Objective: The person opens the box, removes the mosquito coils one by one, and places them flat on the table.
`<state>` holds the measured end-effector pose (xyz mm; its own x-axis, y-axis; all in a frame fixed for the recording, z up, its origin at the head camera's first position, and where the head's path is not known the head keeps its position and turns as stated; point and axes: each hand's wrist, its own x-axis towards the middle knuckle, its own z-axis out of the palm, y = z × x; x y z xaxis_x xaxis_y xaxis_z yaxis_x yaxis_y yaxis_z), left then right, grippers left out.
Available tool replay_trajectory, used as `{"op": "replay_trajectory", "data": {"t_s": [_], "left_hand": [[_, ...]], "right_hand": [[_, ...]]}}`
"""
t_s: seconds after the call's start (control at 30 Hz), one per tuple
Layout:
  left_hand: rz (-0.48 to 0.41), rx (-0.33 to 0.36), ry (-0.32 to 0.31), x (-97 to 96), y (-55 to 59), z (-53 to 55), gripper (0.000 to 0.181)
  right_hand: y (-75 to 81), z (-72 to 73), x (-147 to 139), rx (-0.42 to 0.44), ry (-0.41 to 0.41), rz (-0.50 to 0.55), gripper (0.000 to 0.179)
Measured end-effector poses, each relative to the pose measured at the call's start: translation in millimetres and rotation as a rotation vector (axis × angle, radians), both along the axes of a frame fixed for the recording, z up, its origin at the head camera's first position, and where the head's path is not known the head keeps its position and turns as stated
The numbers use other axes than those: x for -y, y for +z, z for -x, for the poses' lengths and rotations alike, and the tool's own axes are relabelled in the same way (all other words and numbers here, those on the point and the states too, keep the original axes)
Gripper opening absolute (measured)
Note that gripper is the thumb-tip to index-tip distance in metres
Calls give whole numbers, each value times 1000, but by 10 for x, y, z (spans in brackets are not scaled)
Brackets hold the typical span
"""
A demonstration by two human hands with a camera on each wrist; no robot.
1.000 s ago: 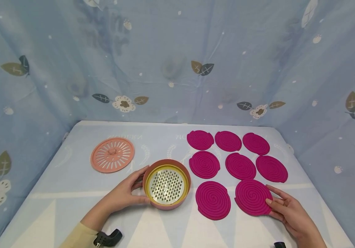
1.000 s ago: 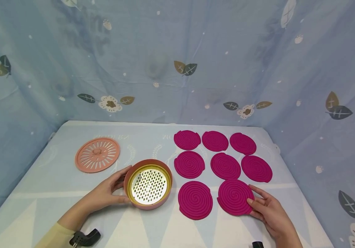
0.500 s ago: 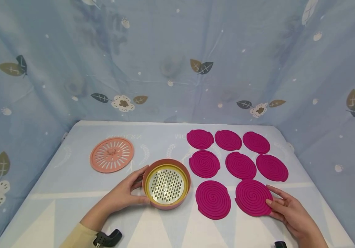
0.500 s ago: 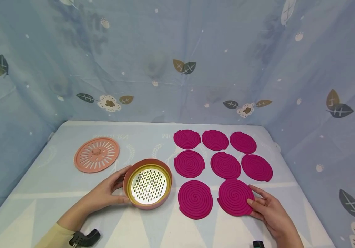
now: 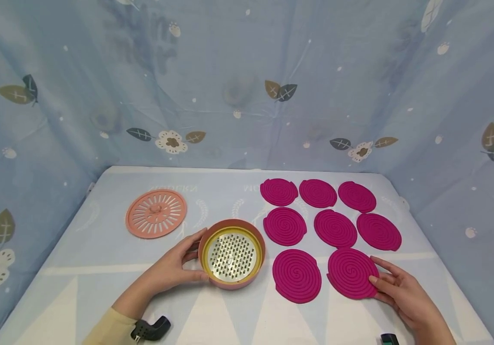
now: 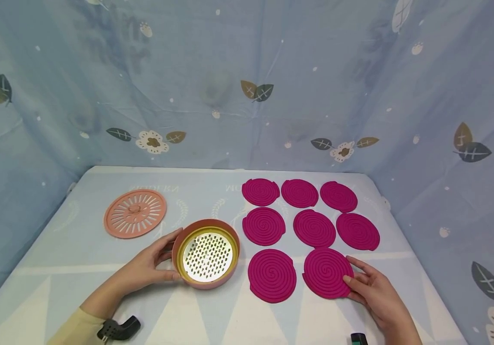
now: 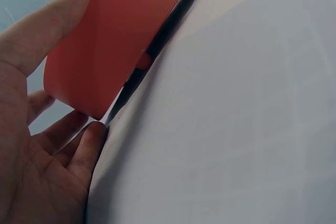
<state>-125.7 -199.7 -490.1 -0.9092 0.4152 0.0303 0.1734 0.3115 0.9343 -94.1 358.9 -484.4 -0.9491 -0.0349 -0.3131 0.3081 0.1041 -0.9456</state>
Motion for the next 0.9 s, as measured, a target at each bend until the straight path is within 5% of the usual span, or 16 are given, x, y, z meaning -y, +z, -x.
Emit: {"op": "replay_trajectory", "data": {"t_s": [0.17,0.9], "left_hand": [[-3,4,4,1,2,1,108],[2,3,11,-5,-7,7,108]], "right_hand": [[25,18,23,24,-46,-96,74],[41,-37,-69,10,-87,-153,76]]}}
